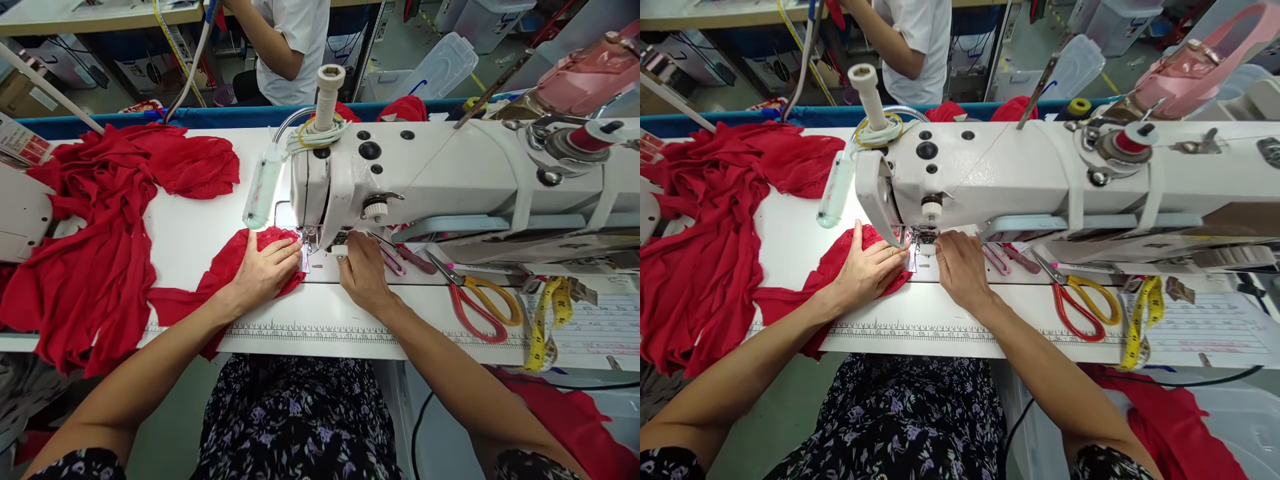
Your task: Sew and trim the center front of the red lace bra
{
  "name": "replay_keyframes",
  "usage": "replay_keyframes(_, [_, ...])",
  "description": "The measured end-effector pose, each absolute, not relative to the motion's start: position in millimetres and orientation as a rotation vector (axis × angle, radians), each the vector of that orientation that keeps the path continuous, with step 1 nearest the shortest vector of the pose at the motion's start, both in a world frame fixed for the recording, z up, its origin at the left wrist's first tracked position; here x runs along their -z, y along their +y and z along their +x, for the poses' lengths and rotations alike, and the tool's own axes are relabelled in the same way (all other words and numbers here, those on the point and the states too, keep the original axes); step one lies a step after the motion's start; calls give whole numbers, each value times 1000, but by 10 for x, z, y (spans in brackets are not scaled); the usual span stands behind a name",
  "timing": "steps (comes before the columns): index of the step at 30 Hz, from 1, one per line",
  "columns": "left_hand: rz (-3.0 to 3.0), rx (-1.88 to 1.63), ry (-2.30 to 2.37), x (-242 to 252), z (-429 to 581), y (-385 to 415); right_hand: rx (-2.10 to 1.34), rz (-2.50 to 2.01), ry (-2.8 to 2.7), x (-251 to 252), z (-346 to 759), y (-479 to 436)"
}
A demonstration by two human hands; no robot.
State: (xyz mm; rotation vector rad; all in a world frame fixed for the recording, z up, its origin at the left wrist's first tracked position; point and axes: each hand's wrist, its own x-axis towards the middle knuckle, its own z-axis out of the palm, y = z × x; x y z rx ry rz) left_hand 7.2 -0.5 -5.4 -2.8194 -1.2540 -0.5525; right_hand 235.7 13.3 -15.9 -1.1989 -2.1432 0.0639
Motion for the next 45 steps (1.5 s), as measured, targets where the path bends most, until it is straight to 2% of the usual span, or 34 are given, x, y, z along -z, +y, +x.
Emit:
replay_keyframes(9, [-2794, 567, -1230, 35, 75, -12, -15, -1023, -2580, 229, 2287, 14])
replay_keyframes(34, [-2752, 593, -1248, 59, 95, 144, 70, -1149, -2537, 243, 2271, 32])
replay_keyframes(43, [-2918, 525, -1440, -112, -32, -221, 105, -992, -2417, 207, 2292, 9])
replay_keyframes(45, [-2929, 603, -1571, -210, -86, -232, 116, -962, -2402, 208, 2284, 0])
